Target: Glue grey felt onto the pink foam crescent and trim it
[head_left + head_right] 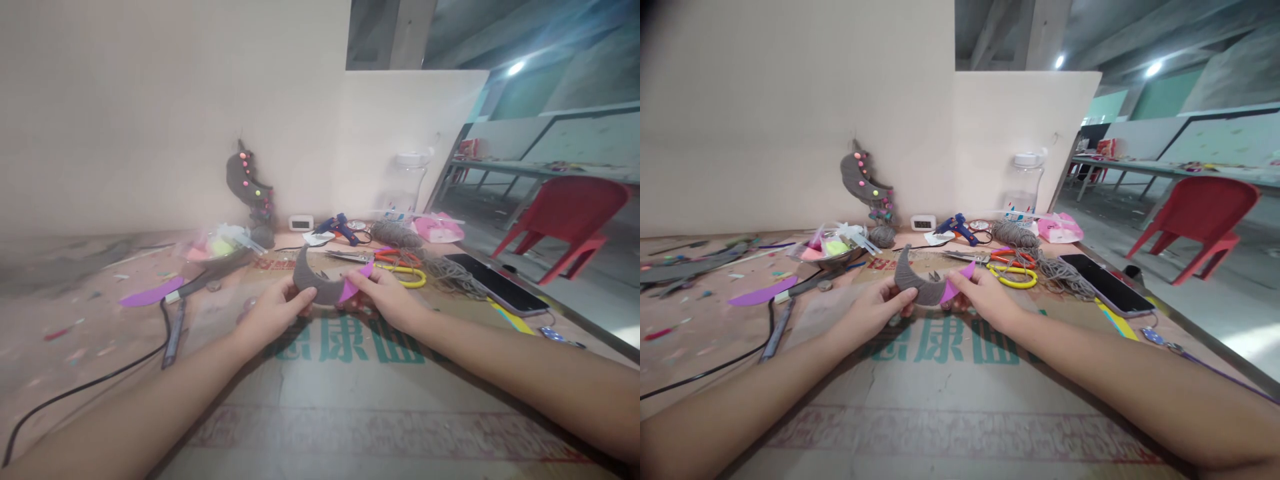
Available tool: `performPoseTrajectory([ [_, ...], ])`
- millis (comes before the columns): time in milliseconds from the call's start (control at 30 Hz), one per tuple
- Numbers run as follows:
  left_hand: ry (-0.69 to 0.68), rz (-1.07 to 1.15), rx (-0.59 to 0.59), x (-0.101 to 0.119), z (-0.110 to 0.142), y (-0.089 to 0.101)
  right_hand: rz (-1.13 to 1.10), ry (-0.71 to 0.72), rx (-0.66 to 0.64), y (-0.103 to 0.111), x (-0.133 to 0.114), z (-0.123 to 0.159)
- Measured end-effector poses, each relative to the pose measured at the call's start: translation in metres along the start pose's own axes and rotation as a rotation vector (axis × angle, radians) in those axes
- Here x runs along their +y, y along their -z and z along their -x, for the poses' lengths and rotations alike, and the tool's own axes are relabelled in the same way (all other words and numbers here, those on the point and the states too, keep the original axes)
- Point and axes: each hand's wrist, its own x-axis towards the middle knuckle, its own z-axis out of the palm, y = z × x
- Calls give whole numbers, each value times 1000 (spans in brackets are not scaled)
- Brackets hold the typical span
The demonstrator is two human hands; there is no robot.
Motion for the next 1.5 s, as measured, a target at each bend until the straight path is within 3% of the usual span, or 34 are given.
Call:
performPoseTrajectory([
  [100, -7, 20, 30, -6, -2, 2, -8, 3, -15, 1, 1, -2],
  [333, 5, 26, 29, -5, -3, 1, 299, -30, -90, -2, -1, -4],
  [667, 19, 48, 23, -7, -4, 2, 345, -29, -111, 0, -1, -3],
  [833, 51, 68, -81, -2, -1, 1, 412, -8, -129, -1, -1, 0],
  [1033, 59, 47, -78, -2, -1, 0, 322, 3, -121, -2, -4, 1],
  [1200, 63, 22, -114, -3, -1, 1, 143, 26, -19, 0, -3, 0],
  [1500, 66, 16, -102, 2, 0, 0, 125, 7, -14, 1, 2, -3],
])
